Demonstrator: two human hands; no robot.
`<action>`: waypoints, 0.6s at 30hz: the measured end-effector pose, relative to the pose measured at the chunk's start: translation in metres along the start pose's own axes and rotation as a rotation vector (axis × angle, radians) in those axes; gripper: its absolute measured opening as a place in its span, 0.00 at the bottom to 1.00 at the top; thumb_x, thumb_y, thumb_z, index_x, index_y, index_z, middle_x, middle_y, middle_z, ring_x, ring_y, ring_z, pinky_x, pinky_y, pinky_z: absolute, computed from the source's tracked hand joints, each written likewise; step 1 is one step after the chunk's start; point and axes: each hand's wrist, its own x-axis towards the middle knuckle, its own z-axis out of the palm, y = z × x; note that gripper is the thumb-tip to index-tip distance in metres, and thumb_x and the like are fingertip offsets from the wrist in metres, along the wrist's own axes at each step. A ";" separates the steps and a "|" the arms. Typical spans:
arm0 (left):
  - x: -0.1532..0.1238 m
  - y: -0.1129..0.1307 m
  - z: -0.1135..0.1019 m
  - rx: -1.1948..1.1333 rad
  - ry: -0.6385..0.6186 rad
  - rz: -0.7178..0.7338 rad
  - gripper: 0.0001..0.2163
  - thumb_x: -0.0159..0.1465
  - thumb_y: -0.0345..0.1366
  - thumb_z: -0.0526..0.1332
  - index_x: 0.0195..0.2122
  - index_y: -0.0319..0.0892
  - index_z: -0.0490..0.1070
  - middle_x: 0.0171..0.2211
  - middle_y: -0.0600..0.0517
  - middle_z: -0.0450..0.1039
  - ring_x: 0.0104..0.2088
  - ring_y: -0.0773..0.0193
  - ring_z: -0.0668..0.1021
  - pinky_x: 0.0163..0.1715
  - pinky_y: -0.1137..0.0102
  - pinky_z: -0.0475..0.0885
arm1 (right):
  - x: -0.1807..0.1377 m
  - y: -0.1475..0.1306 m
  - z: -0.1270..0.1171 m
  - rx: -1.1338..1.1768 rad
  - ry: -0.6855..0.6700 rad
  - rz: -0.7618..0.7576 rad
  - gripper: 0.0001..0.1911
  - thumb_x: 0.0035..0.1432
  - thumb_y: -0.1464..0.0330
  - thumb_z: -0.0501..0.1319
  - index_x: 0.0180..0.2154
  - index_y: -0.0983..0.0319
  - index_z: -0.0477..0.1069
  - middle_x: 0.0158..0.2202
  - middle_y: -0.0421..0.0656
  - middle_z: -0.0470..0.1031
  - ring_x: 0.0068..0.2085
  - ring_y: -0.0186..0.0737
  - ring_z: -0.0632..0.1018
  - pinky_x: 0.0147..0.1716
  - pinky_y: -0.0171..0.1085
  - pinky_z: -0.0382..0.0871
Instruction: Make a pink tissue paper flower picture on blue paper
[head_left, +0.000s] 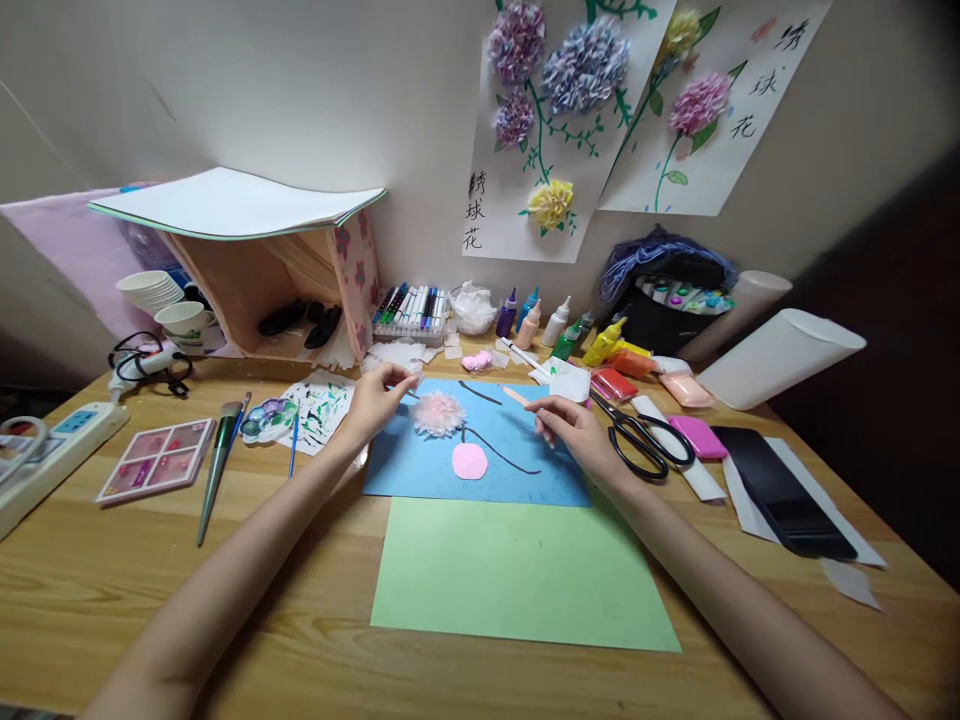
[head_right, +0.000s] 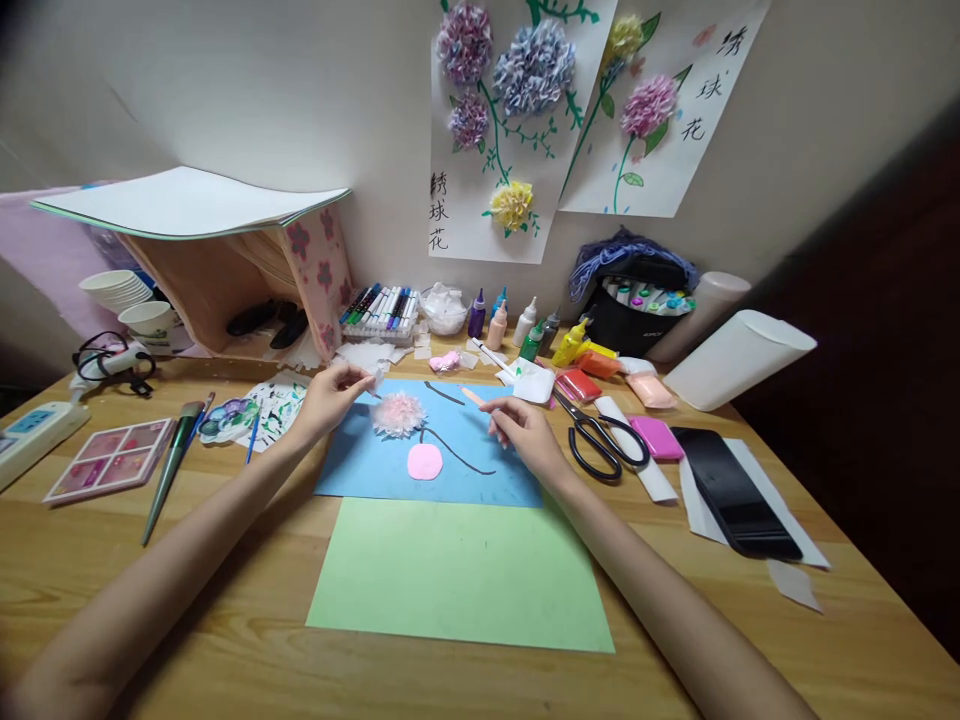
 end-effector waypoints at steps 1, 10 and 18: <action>-0.007 0.011 0.001 -0.123 -0.069 -0.019 0.10 0.56 0.43 0.61 0.28 0.40 0.70 0.27 0.50 0.75 0.29 0.63 0.75 0.33 0.70 0.68 | 0.000 0.003 0.003 0.044 0.011 -0.006 0.14 0.55 0.61 0.57 0.38 0.64 0.71 0.26 0.39 0.71 0.23 0.30 0.69 0.22 0.31 0.66; -0.066 0.038 0.048 -0.062 -0.333 0.040 0.07 0.57 0.39 0.61 0.27 0.41 0.72 0.28 0.53 0.74 0.30 0.65 0.73 0.32 0.70 0.66 | -0.019 0.001 0.029 0.110 0.154 -0.218 0.13 0.56 0.59 0.59 0.38 0.61 0.71 0.32 0.44 0.75 0.29 0.35 0.74 0.29 0.37 0.70; -0.071 0.023 0.054 0.182 -0.202 0.232 0.03 0.61 0.35 0.58 0.31 0.43 0.69 0.31 0.53 0.73 0.36 0.62 0.72 0.37 0.67 0.65 | -0.024 0.009 0.048 0.079 0.158 -0.387 0.21 0.63 0.57 0.47 0.22 0.60 0.61 0.21 0.39 0.62 0.23 0.34 0.65 0.24 0.36 0.60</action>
